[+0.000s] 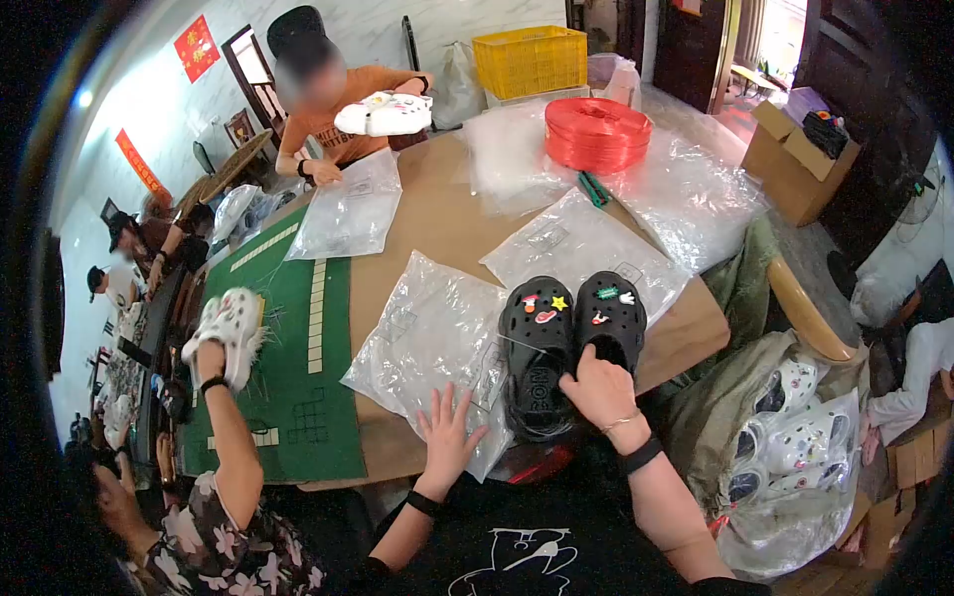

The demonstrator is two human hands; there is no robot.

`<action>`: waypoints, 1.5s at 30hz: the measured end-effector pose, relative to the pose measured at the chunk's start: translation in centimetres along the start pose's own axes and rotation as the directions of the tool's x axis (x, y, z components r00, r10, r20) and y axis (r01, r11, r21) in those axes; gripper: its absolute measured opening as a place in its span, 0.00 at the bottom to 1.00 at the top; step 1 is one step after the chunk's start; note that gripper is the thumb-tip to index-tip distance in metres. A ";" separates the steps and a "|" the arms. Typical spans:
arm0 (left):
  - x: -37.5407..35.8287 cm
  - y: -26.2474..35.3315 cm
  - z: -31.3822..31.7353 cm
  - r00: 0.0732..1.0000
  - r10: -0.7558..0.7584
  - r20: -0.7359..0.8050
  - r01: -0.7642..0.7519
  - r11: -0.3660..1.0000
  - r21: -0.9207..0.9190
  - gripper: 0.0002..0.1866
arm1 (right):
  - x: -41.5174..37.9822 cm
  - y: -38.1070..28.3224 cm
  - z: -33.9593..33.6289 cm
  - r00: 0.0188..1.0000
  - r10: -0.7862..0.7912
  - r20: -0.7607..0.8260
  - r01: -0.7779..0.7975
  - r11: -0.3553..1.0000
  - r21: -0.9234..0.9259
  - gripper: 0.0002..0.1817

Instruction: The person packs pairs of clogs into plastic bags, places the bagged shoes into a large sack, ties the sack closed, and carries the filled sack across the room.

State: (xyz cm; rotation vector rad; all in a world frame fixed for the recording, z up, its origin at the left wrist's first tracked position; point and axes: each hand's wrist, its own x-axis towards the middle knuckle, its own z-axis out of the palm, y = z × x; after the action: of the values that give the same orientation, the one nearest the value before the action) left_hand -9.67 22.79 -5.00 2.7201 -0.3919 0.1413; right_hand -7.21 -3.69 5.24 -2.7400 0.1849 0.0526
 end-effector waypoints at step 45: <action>1.8 1.4 0.3 0.995 -0.029 -0.097 0.033 0.999 0.040 0.18 | -5.5 7.7 -2.8 0.924 -0.279 -0.260 0.265 0.960 -0.089 0.22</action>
State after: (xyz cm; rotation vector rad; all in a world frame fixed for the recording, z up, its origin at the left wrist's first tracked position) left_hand -8.33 20.98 -4.50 2.7455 -0.3220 0.2741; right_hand -13.71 -11.15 5.21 -2.7879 -0.1272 -0.4012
